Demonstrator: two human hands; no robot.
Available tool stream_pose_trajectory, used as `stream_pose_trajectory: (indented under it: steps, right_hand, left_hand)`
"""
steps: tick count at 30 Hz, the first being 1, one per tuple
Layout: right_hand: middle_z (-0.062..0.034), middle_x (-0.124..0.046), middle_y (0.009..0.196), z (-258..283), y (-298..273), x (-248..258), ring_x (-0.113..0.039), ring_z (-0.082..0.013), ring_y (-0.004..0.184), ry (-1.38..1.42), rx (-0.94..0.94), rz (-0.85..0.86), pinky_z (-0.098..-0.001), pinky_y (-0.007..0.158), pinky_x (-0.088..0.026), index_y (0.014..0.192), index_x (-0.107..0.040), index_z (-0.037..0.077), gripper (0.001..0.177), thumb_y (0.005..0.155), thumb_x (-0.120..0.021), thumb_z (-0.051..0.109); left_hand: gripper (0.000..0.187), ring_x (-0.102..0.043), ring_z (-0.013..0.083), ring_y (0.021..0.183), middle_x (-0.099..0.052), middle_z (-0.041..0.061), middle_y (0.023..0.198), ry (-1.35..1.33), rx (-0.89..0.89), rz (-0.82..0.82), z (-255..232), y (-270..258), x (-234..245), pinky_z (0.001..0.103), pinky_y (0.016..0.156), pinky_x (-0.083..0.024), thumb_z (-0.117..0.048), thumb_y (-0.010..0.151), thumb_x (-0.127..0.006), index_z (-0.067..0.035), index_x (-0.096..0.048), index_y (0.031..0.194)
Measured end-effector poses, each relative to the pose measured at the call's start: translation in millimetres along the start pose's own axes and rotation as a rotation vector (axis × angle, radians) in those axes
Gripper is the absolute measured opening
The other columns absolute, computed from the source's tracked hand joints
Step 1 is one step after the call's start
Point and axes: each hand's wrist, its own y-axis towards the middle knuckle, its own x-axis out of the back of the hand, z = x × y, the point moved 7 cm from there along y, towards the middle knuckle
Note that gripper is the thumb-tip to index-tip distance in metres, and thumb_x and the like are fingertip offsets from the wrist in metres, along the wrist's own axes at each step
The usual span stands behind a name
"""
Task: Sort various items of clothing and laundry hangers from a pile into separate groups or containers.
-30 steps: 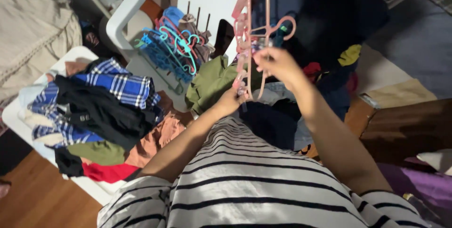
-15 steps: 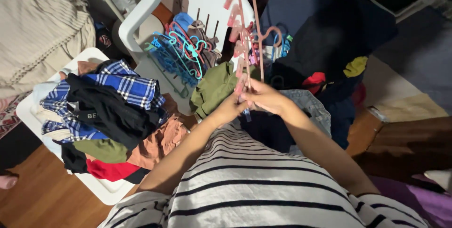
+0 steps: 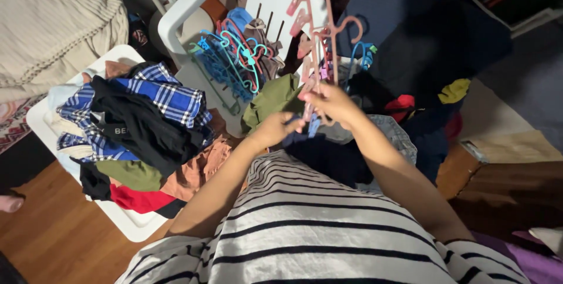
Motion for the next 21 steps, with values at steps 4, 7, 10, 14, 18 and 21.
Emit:
stream_pose_trajectory:
  steps: [4, 7, 10, 14, 18, 21]
  right_hand:
    - [-0.0071, -0.067, 0.082, -3, 0, 39, -0.061, -0.0146, 0.060, -0.170, -0.173, -0.139, -0.0308, 0.050, -0.039, 0.116, -0.068, 0.003, 0.027, 0.103, -0.064, 0.025]
    - [-0.0025, -0.071, 0.084, -18, 5, 82, -0.067, -0.0121, 0.062, -0.367, -0.083, -0.220, -0.0265, 0.055, -0.053, 0.115, -0.069, 0.005, 0.026, 0.101, -0.065, 0.028]
    - [0.0000, -0.072, 0.091, -20, 7, 99, -0.067, -0.0112, 0.061, -0.308, 0.017, -0.203, -0.0246, 0.056, -0.051, 0.117, -0.065, 0.008, 0.028, 0.104, -0.055, 0.030]
    - [-0.0056, -0.064, 0.083, -23, 3, 103, -0.055, -0.0102, 0.059, -0.259, -0.169, -0.343, -0.0295, 0.044, -0.040, 0.122, -0.070, 0.014, 0.036, 0.107, -0.051, 0.041]
    - [-0.0042, -0.064, 0.081, -24, 17, 78, -0.056, -0.0170, 0.052, 0.105, -0.159, -0.309, -0.0319, 0.034, -0.037, 0.120, -0.063, 0.015, 0.037, 0.102, -0.054, 0.045]
    - [-0.0054, -0.067, 0.085, 11, 15, 20, -0.062, -0.0154, 0.062, 0.118, -0.128, -0.183, -0.0283, 0.042, -0.044, 0.127, -0.058, 0.014, 0.036, 0.105, -0.052, 0.043]
  left_hand:
    - [0.034, -0.064, 0.0091, 0.075, -0.073, 0.001, 0.082, -0.060, -0.012, -0.227, -7, -19, 62, 0.028, 0.073, -0.052, -0.036, 0.104, -0.060, -0.009, -0.073, 0.087]
    - [0.033, -0.055, 0.0105, 0.074, -0.066, 0.001, 0.080, -0.114, 0.037, -0.413, -40, -37, 128, 0.029, 0.070, -0.047, -0.032, 0.107, -0.059, -0.008, -0.076, 0.092]
    - [0.030, -0.055, 0.0071, 0.077, -0.069, -0.004, 0.086, -0.200, -0.069, -0.545, -81, -50, 180, 0.025, 0.075, -0.048, -0.029, 0.109, -0.055, -0.008, -0.073, 0.098]
    - [0.032, -0.054, 0.0107, 0.083, -0.066, -0.001, 0.090, -0.081, -0.153, -0.728, -96, -64, 222, 0.028, 0.080, -0.046, -0.027, 0.114, -0.056, -0.004, -0.071, 0.099]
    - [0.026, -0.066, 0.0138, 0.088, -0.072, 0.004, 0.093, 0.102, -0.081, -0.613, -107, -55, 192, 0.030, 0.084, -0.053, -0.030, 0.100, -0.067, -0.004, -0.070, 0.101]
    - [0.056, -0.066, 0.0280, 0.100, -0.069, 0.017, 0.114, 0.172, -0.205, -0.320, -133, -40, 117, 0.040, 0.085, -0.052, -0.033, 0.079, -0.083, -0.003, -0.065, 0.123]
